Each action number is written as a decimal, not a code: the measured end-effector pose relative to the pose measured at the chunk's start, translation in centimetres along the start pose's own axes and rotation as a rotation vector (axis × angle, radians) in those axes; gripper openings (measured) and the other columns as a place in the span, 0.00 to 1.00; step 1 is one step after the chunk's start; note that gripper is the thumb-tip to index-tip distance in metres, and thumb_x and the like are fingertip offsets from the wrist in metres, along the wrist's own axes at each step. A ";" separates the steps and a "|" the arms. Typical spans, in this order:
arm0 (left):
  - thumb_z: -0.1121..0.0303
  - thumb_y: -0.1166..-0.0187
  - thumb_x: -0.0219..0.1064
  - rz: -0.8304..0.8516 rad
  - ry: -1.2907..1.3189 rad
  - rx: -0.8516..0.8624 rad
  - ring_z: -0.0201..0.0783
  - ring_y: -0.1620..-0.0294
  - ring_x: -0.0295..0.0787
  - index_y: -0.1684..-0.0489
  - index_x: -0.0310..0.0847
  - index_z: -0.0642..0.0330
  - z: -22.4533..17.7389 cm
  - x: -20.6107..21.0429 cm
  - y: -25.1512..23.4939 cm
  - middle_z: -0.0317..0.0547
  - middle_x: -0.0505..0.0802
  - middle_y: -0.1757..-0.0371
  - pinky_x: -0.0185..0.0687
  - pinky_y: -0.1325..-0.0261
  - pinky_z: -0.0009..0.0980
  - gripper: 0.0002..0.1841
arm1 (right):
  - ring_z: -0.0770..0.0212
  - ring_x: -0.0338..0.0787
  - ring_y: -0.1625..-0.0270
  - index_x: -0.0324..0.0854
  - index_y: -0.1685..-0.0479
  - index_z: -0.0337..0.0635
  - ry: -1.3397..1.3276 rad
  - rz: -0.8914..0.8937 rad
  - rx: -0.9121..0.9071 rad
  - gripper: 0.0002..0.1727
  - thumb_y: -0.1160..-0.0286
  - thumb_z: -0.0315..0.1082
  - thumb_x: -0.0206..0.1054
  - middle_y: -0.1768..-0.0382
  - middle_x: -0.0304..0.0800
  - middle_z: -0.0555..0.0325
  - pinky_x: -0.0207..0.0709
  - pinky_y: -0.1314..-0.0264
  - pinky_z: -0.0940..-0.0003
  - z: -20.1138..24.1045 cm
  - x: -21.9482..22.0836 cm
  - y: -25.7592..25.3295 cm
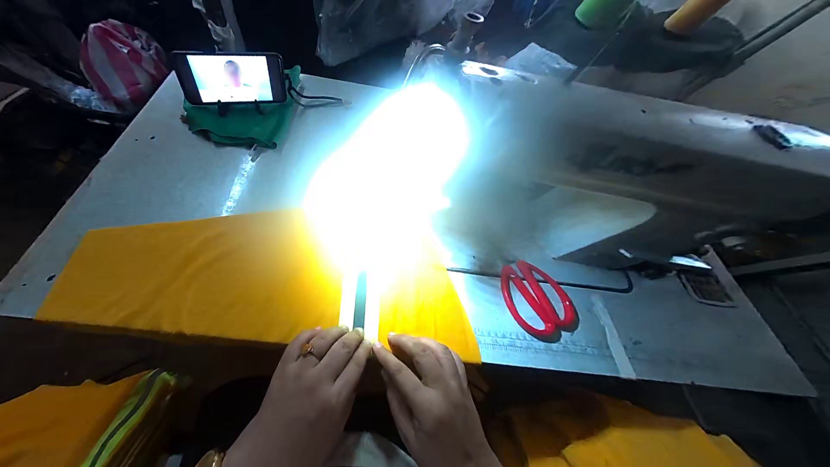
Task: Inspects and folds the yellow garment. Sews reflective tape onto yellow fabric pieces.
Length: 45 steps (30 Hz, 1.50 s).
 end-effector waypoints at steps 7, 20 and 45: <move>0.52 0.14 0.54 0.108 0.104 -0.051 0.41 0.25 0.84 0.33 0.87 0.47 3.0 1.1 -4.4 0.36 0.90 0.29 0.78 0.25 0.52 0.21 | 0.51 0.90 0.40 0.95 0.45 0.63 0.022 0.026 0.019 0.17 0.22 0.42 0.61 0.44 0.94 0.60 0.82 0.41 0.49 -2.3 1.1 -5.4; 0.57 0.12 0.55 0.291 0.136 -0.101 0.53 0.24 0.80 0.22 0.80 0.53 8.3 1.8 -14.3 0.45 0.84 0.22 0.71 0.24 0.58 0.24 | 0.41 0.84 0.32 0.94 0.44 0.55 0.116 0.161 0.058 0.16 0.20 0.42 0.62 0.37 0.89 0.50 0.74 0.33 0.38 -6.1 1.8 -15.6; 0.60 0.17 0.63 0.099 0.042 0.055 0.41 0.36 0.90 0.46 0.92 0.47 3.5 0.4 -6.1 0.38 0.94 0.41 0.81 0.29 0.50 0.12 | 0.52 0.90 0.42 0.92 0.40 0.70 -0.033 0.023 -0.065 0.20 0.24 0.39 0.60 0.44 0.92 0.58 0.83 0.41 0.51 -4.1 1.3 -4.7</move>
Point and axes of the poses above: each hand's wrist, its own y-axis away from the middle knuckle, its own x-axis out of the palm, z = x × y, the point moved 2 cm from there along -y, towards the middle knuckle
